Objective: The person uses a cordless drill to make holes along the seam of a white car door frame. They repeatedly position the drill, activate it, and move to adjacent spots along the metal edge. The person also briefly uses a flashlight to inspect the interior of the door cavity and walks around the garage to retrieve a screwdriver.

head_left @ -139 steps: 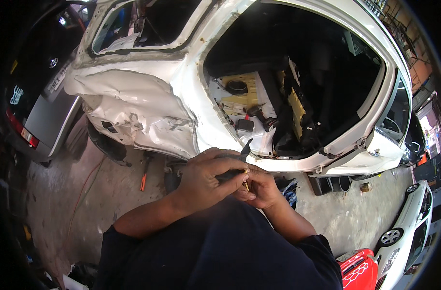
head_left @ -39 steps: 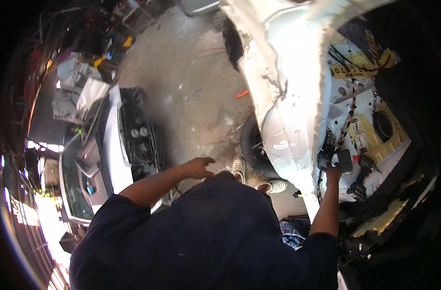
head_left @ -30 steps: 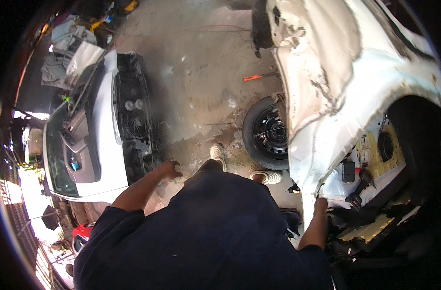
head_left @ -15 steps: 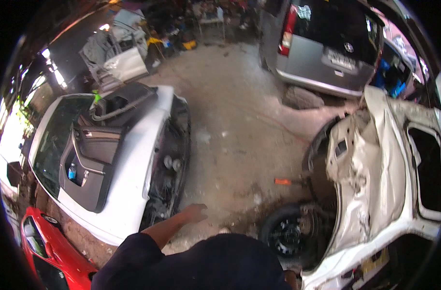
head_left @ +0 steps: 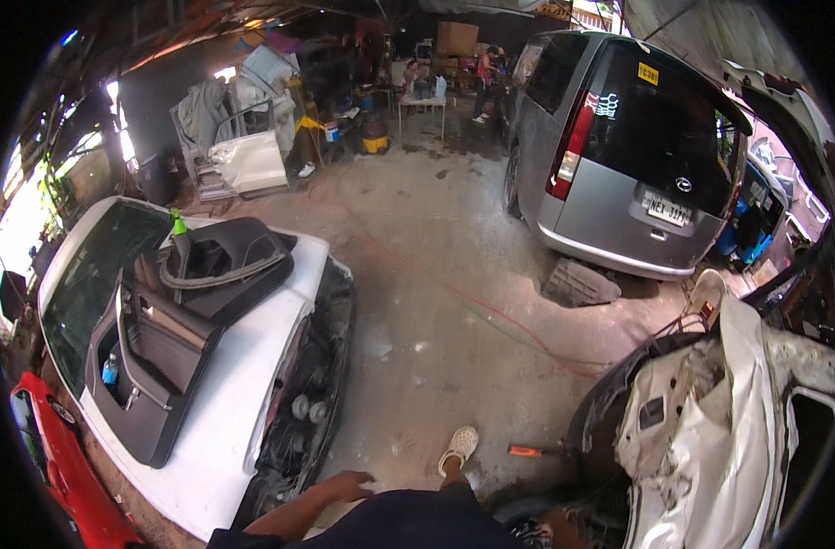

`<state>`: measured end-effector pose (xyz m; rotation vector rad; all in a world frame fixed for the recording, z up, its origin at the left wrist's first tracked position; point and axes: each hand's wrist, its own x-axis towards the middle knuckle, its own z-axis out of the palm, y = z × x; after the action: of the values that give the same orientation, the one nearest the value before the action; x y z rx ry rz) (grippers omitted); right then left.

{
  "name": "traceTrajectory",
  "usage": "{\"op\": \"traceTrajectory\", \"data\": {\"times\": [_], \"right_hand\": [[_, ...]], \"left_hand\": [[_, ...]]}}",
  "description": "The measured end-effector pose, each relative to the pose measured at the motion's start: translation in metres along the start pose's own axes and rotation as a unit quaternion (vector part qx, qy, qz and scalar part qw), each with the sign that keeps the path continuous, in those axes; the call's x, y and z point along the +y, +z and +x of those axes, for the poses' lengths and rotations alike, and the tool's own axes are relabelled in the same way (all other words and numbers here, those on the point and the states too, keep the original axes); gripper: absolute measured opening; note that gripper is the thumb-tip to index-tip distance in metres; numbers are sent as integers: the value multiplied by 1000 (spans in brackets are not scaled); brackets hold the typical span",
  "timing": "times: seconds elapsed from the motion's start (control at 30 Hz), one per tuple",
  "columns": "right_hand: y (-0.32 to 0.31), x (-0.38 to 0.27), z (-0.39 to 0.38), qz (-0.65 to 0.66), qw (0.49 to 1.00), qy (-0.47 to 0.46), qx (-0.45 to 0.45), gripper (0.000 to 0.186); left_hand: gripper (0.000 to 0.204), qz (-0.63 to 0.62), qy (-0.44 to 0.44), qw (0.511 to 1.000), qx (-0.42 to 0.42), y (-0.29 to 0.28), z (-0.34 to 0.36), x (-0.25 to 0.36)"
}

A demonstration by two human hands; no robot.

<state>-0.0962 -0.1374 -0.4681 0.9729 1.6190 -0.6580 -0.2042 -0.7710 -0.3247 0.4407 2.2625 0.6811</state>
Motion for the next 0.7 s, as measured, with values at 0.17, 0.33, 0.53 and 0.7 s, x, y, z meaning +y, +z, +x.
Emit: {"op": "traceTrajectory", "data": {"times": [0.17,0.33,0.53,0.7], "right_hand": [[-60,-95,64,-220,971,-72,-65,22],[-175,-277,34,-561,789,-245,51,14],[-277,-462,-153,10,874,-485,-41,9],[-300,-606,-274,-137,775,-612,-74,9]], "left_hand": [[62,94,-267,959,-16,-68,14,-63],[58,90,-274,943,-165,-177,72,-50],[63,-25,-223,972,68,-264,236,72],[54,-314,55,941,117,-338,368,202]]}}
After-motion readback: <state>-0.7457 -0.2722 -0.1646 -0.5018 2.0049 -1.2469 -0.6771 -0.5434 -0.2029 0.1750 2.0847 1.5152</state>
